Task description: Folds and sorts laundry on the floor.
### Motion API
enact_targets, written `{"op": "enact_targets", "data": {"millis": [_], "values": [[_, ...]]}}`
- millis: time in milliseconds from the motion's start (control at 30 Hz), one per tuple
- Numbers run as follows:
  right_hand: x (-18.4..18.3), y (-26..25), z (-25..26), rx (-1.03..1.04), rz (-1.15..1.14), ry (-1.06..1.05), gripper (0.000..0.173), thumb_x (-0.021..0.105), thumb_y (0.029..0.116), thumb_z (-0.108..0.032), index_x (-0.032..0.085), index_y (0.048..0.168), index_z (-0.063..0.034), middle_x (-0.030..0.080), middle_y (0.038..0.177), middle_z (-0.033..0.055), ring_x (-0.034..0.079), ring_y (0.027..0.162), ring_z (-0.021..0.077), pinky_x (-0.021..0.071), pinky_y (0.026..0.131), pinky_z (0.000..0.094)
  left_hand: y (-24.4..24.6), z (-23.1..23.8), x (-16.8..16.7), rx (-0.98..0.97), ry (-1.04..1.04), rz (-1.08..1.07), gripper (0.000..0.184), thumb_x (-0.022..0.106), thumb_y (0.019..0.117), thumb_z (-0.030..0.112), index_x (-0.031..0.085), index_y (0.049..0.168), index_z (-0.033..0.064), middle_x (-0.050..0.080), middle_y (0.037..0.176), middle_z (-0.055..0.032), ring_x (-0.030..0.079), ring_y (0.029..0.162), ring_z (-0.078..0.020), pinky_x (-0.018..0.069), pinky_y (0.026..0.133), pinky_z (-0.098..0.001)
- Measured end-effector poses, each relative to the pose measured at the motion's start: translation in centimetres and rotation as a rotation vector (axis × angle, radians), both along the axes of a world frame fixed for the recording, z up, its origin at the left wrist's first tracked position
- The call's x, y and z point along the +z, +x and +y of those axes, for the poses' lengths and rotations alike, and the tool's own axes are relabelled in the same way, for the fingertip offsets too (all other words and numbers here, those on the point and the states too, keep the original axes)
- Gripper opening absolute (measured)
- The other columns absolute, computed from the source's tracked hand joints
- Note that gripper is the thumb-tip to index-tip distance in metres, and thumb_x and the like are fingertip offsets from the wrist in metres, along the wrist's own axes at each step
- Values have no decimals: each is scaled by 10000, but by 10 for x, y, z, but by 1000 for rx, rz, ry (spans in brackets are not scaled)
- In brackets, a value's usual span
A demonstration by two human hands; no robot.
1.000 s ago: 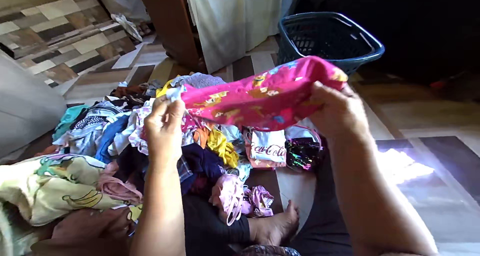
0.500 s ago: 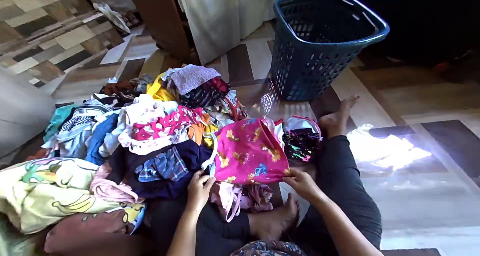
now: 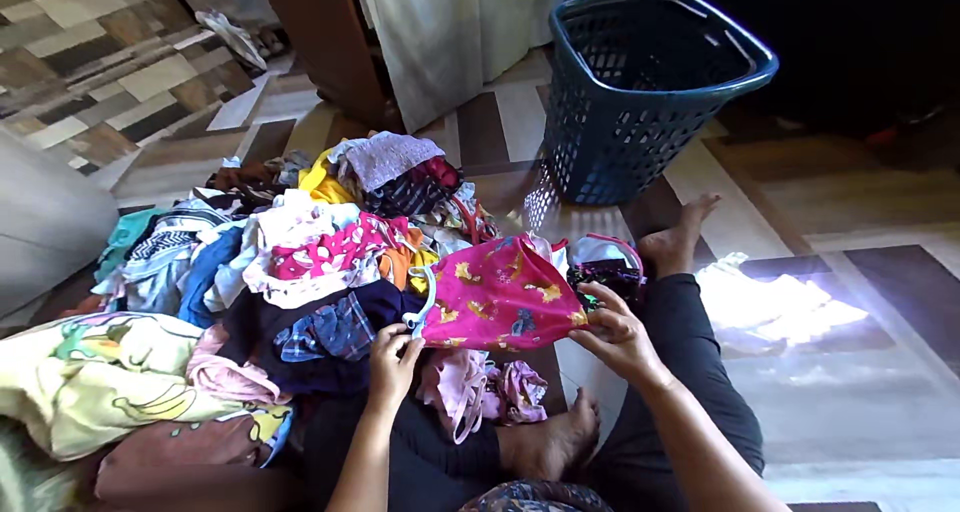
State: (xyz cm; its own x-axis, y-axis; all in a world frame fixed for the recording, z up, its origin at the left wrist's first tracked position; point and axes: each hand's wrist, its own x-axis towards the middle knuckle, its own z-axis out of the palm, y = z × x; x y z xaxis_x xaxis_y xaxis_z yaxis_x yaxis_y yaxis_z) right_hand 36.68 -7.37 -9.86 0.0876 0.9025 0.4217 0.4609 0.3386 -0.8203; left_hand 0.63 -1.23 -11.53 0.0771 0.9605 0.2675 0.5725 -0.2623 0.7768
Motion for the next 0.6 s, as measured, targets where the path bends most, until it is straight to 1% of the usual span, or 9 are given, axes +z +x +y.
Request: {"op": "enact_targets", "data": {"millis": [67,133,233,300,367,400,467,533,600], "values": [[-3,3,5,46,-25,46,374,715,890,-372,681,723,-40,660,1323,204,471,1412,370,377,1157,519,-1,2,-6,-45,69,-9,268,686,906,185,722,851,-75,644,1248,-284,583,1238,-400,447,1068,-505],[-3,4,13,67,22,35,340,670,914,-318,677,746,-24,693,1272,188,510,1384,359,387,1158,496,-1,7,-8,-82,126,-41,290,675,898,198,707,806,-75,633,1296,-302,524,1327,-454,383,1138,-533],[10,1,35,27,130,-88,250,619,922,-166,716,966,59,727,1172,169,616,1268,276,470,1102,430,5,26,5,-106,132,-99,251,672,899,137,700,804,-93,642,1276,-307,522,1327,-459,367,1155,-532],[28,-1,59,-34,211,-183,165,634,945,-82,684,1015,59,720,1098,137,681,1068,166,552,963,369,9,49,24,-75,94,-118,204,661,926,86,701,872,-106,670,1239,-271,593,1260,-381,431,1111,-496],[52,-1,86,-107,283,-208,171,644,982,-70,651,1068,78,695,988,113,664,843,109,573,805,334,15,78,51,-20,14,-143,225,635,989,98,694,1065,-106,693,1163,-222,669,1081,-257,520,984,-430],[63,2,98,-128,309,-160,178,644,983,-84,637,1071,71,693,957,86,661,803,83,579,775,313,18,92,64,12,10,-155,245,627,1010,136,681,1084,-91,696,1074,-194,665,953,-208,536,897,-405],[87,8,116,-141,332,20,138,652,968,-99,628,1015,29,707,949,24,672,804,37,590,777,274,24,118,93,20,79,-202,269,615,1019,175,666,1067,-85,681,984,-159,634,872,-160,529,843,-374],[113,13,118,-106,343,186,70,648,965,-78,624,982,-14,720,993,-6,686,867,36,596,813,275,32,133,121,16,189,-293,221,606,1012,154,662,1029,-60,660,910,-52,603,837,-34,517,818,-250],[130,18,105,-20,310,317,50,654,963,-72,642,985,-115,741,1054,-71,703,980,29,595,891,268,35,137,140,-32,273,-381,161,586,1018,129,647,1017,-20,641,886,47,591,837,47,507,817,-181]]}}
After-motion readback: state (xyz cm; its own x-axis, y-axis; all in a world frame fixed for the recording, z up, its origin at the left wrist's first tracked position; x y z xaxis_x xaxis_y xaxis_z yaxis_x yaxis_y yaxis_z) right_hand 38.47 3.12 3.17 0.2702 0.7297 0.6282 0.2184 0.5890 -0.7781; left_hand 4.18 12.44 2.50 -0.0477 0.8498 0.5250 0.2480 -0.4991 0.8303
